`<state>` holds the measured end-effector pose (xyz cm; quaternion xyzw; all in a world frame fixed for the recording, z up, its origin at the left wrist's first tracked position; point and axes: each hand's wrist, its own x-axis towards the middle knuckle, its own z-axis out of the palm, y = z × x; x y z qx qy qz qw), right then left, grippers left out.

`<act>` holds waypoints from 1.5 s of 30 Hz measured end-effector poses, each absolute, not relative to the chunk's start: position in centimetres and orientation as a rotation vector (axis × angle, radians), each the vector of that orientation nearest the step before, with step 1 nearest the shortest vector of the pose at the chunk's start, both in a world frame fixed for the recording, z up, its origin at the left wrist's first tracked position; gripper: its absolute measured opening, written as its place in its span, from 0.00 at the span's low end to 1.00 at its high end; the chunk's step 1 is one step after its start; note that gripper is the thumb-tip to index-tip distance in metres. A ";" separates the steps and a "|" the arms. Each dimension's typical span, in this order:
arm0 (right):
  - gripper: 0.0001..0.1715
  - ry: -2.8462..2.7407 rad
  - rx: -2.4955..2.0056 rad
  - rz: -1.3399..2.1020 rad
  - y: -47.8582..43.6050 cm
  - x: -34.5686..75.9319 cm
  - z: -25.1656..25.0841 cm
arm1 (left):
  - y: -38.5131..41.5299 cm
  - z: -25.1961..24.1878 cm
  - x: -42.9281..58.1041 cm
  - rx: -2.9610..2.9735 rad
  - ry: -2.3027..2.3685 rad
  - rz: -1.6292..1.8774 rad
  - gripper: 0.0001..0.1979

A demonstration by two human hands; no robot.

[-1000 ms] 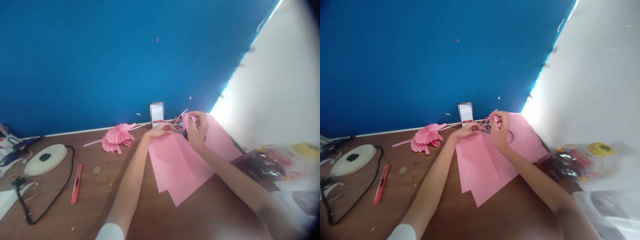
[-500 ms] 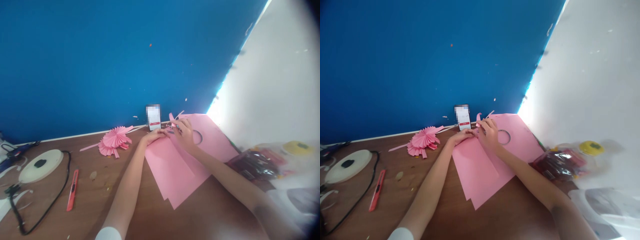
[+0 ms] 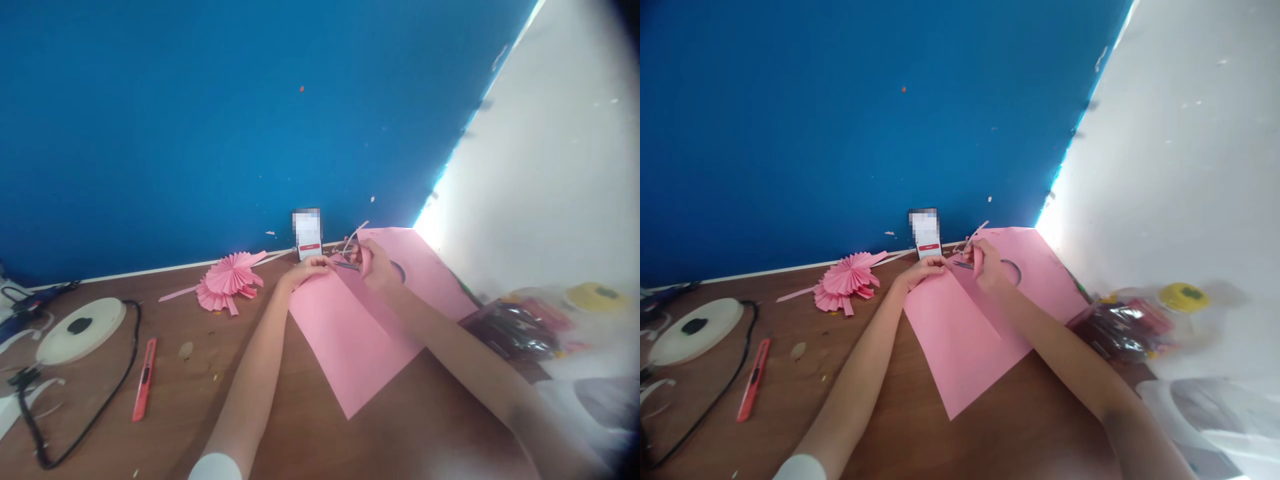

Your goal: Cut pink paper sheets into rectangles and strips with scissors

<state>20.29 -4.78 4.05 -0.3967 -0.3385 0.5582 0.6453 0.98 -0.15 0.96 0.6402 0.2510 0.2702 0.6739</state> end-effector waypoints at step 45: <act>0.15 -1.040 -1.024 1.406 -6.1 20.4 5.8 | -0.1 0.5 1.5 1.401 0.639 0.715 0.17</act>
